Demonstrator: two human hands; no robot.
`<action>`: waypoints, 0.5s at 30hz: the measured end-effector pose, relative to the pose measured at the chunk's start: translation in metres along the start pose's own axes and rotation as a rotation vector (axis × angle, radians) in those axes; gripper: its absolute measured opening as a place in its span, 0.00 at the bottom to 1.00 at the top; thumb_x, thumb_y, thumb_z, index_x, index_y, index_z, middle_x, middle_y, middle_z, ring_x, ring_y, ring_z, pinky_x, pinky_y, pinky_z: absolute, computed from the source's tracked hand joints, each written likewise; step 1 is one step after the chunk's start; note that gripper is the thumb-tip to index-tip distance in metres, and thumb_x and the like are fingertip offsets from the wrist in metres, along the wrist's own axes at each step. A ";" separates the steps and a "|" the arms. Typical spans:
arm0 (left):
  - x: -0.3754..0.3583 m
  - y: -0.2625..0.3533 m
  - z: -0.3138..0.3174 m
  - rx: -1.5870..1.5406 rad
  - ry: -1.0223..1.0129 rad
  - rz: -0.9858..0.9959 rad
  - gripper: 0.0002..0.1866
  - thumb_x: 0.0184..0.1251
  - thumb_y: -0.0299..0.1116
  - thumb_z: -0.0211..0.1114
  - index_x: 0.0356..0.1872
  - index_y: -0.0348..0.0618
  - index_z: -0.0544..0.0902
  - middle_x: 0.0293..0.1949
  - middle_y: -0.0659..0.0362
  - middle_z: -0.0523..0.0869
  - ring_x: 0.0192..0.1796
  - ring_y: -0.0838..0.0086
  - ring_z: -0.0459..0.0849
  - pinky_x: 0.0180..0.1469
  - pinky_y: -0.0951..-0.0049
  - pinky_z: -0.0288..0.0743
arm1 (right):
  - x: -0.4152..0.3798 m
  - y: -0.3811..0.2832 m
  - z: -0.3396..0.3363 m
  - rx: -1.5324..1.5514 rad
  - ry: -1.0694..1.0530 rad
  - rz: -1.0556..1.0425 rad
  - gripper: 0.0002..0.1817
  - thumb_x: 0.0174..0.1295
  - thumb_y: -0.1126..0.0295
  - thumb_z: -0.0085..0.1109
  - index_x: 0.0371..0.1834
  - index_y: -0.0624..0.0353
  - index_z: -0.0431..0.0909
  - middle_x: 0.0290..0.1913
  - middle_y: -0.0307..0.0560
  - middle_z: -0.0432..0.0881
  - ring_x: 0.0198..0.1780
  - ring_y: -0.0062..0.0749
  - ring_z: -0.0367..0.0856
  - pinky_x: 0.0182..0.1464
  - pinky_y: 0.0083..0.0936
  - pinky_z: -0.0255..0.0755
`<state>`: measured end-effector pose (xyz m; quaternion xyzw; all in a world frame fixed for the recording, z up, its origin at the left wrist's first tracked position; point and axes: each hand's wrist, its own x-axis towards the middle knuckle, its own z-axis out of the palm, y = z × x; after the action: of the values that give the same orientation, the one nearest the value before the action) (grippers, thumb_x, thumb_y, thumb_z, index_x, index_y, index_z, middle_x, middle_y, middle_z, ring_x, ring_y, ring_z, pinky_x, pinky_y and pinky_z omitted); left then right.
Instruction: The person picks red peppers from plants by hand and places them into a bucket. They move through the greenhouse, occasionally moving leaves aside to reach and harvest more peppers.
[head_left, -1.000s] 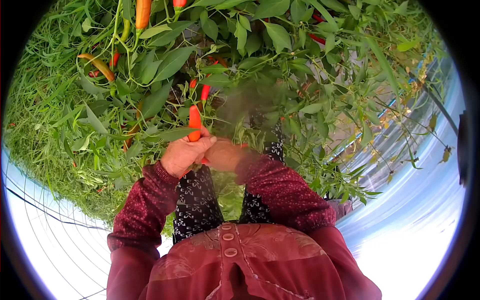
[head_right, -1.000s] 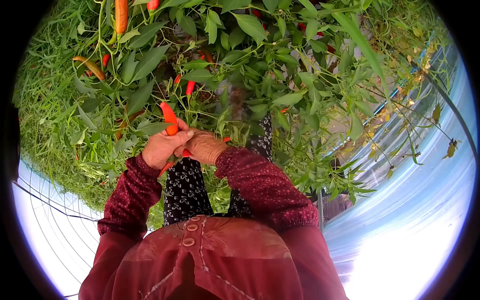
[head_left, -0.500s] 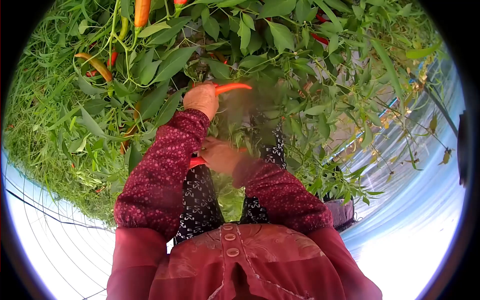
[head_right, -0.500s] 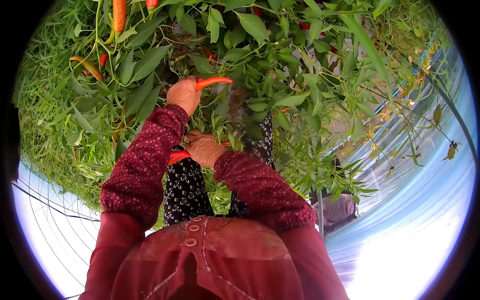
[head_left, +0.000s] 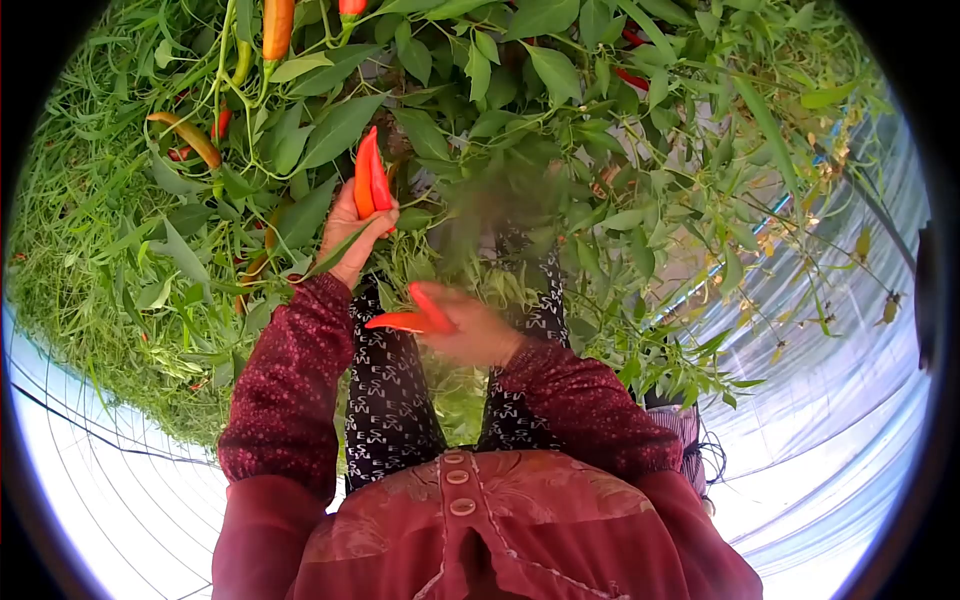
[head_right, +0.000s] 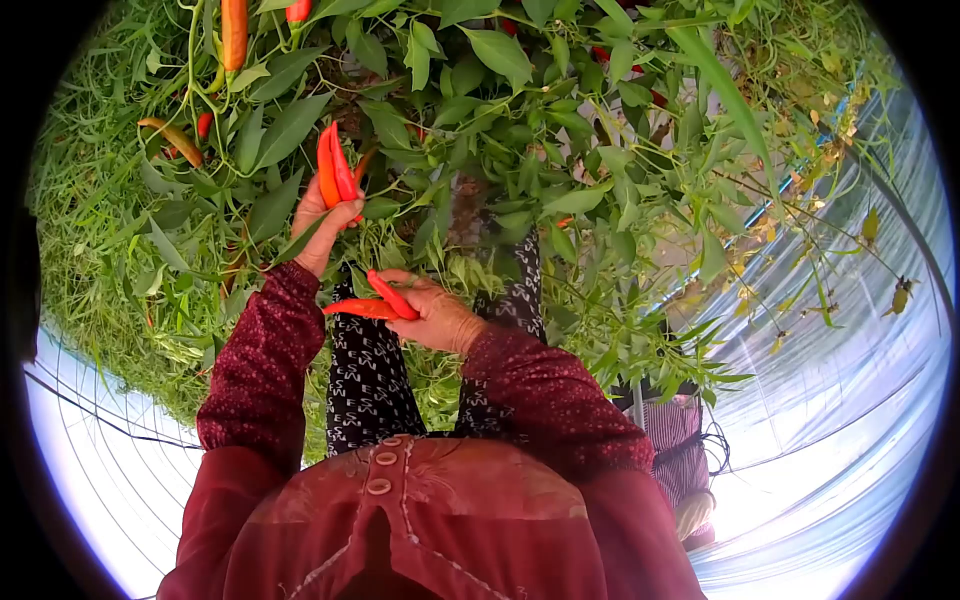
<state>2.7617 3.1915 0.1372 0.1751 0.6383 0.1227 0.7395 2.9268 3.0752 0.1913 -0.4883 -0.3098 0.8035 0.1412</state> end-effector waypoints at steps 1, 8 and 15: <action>-0.005 -0.003 -0.002 -0.003 -0.001 0.002 0.16 0.55 0.25 0.62 0.46 0.44 0.73 0.37 0.64 0.79 0.36 0.82 0.76 0.41 0.78 0.70 | -0.001 -0.004 -0.004 0.316 0.044 0.124 0.17 0.52 0.73 0.62 0.48 0.58 0.75 0.58 0.45 0.67 0.55 0.28 0.70 0.56 0.28 0.65; -0.051 0.000 0.013 -0.186 0.031 0.018 0.11 0.51 0.21 0.65 0.35 0.42 0.76 0.35 0.60 0.80 0.37 0.75 0.78 0.42 0.75 0.72 | 0.032 -0.009 -0.033 0.764 0.090 0.230 0.23 0.54 0.75 0.59 0.55 0.58 0.70 0.41 0.33 0.77 0.45 0.16 0.73 0.51 0.20 0.67; -0.084 0.004 0.012 -0.455 0.165 -0.064 0.11 0.53 0.24 0.63 0.39 0.40 0.75 0.35 0.59 0.79 0.36 0.72 0.79 0.38 0.74 0.73 | 0.045 -0.020 -0.032 0.666 -0.114 0.195 0.18 0.52 0.75 0.56 0.49 0.56 0.76 0.42 0.33 0.76 0.42 0.18 0.73 0.51 0.19 0.66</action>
<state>2.7608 3.1598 0.2162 -0.0271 0.6578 0.2535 0.7087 2.9309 3.1263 0.1620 -0.3971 0.0100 0.8962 0.1976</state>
